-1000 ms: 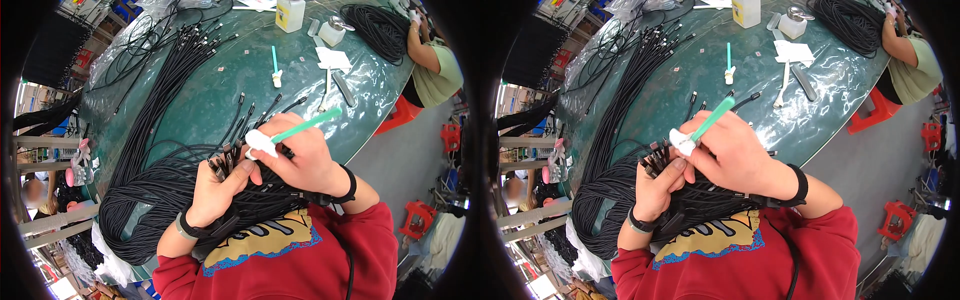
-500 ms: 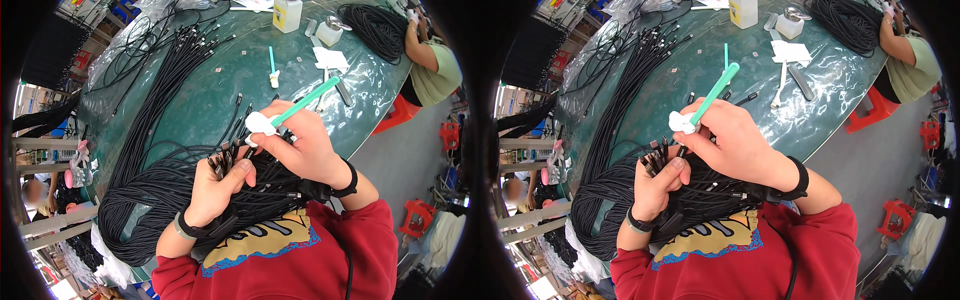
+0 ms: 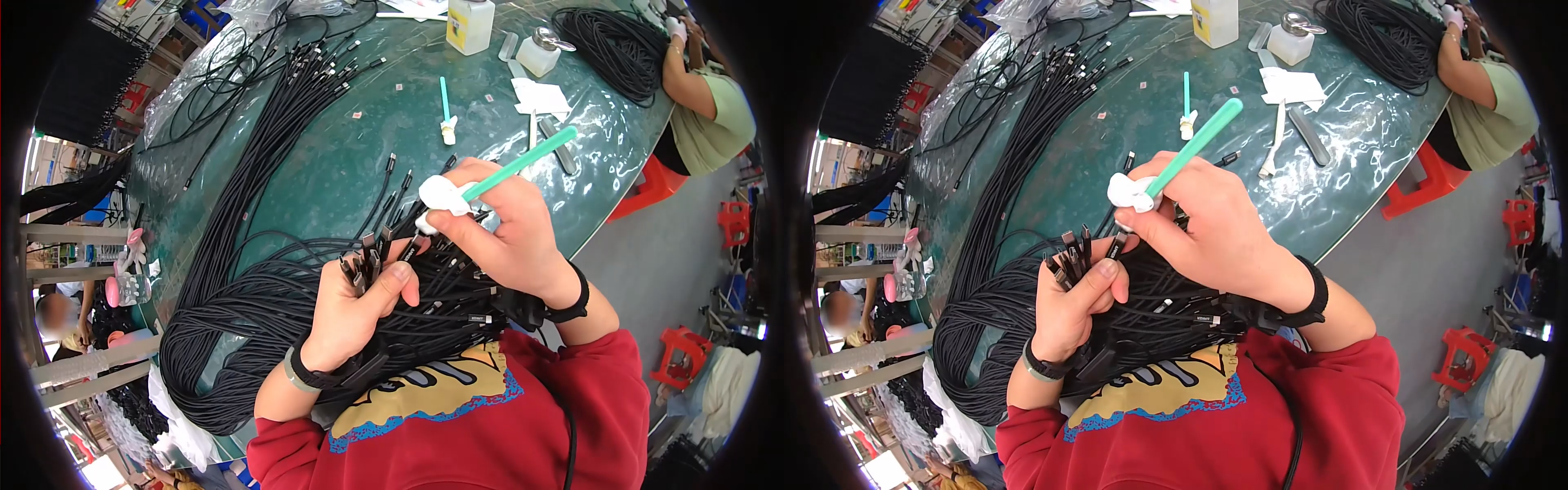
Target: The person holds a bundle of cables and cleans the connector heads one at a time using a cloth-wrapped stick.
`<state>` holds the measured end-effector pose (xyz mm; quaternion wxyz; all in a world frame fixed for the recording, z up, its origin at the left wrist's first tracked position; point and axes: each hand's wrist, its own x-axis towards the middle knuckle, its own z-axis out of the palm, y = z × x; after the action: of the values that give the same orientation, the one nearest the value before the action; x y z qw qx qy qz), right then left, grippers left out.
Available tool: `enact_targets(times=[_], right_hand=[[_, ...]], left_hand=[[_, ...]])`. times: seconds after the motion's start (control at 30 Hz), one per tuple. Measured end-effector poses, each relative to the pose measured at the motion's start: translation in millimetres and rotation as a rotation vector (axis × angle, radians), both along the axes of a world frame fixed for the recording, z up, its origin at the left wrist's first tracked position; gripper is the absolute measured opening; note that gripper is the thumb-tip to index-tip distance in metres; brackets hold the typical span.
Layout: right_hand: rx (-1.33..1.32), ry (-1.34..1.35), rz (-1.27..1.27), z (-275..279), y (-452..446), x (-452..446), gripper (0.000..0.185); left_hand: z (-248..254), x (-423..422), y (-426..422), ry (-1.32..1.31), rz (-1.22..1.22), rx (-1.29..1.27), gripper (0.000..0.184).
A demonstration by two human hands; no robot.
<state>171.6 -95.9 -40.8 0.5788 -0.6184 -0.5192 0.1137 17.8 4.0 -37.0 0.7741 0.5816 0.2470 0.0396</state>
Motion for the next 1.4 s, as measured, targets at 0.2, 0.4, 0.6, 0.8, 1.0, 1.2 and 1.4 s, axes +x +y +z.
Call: enact_targets(times=[0.2, 0.4, 0.6, 0.8, 1.0, 1.2, 1.4], right_hand=[[0.011, 0.019, 0.020, 0.0, -4.1, -3.8, 0.016], [0.022, 0.027, -0.008, -3.6, -1.0, -0.1, 0.016], [0.002, -0.005, -0.017, -5.5, -4.6, 0.4, 0.016], [0.023, 0.114, -0.032, -4.1, -11.6, 0.1, 0.015], [0.033, 0.074, -0.021, -1.5, -11.4, -5.3, 0.014], [0.043, -0.089, -0.004, -6.2, -2.3, -16.2, 0.014], [0.087, -0.006, -0.095, -2.7, 0.1, -6.5, 0.015]], left_hand=[[0.1, -0.1, -1.1, -0.004, 0.034, 0.009, 0.030], [-0.1, 1.6, 1.5, -0.012, 0.004, -0.025, 0.031], [2.9, 5.7, -8.6, -0.070, 0.094, 0.087, 0.028], [-3.3, 5.5, -12.8, -0.122, 0.188, 0.271, 0.024], [0.2, 2.3, -1.0, -0.017, 0.127, 0.032, 0.024], [-4.6, 0.5, -3.7, -0.036, 0.157, 0.009, 0.024], [0.8, 2.9, -0.5, 0.018, 0.133, -0.029, 0.027]])
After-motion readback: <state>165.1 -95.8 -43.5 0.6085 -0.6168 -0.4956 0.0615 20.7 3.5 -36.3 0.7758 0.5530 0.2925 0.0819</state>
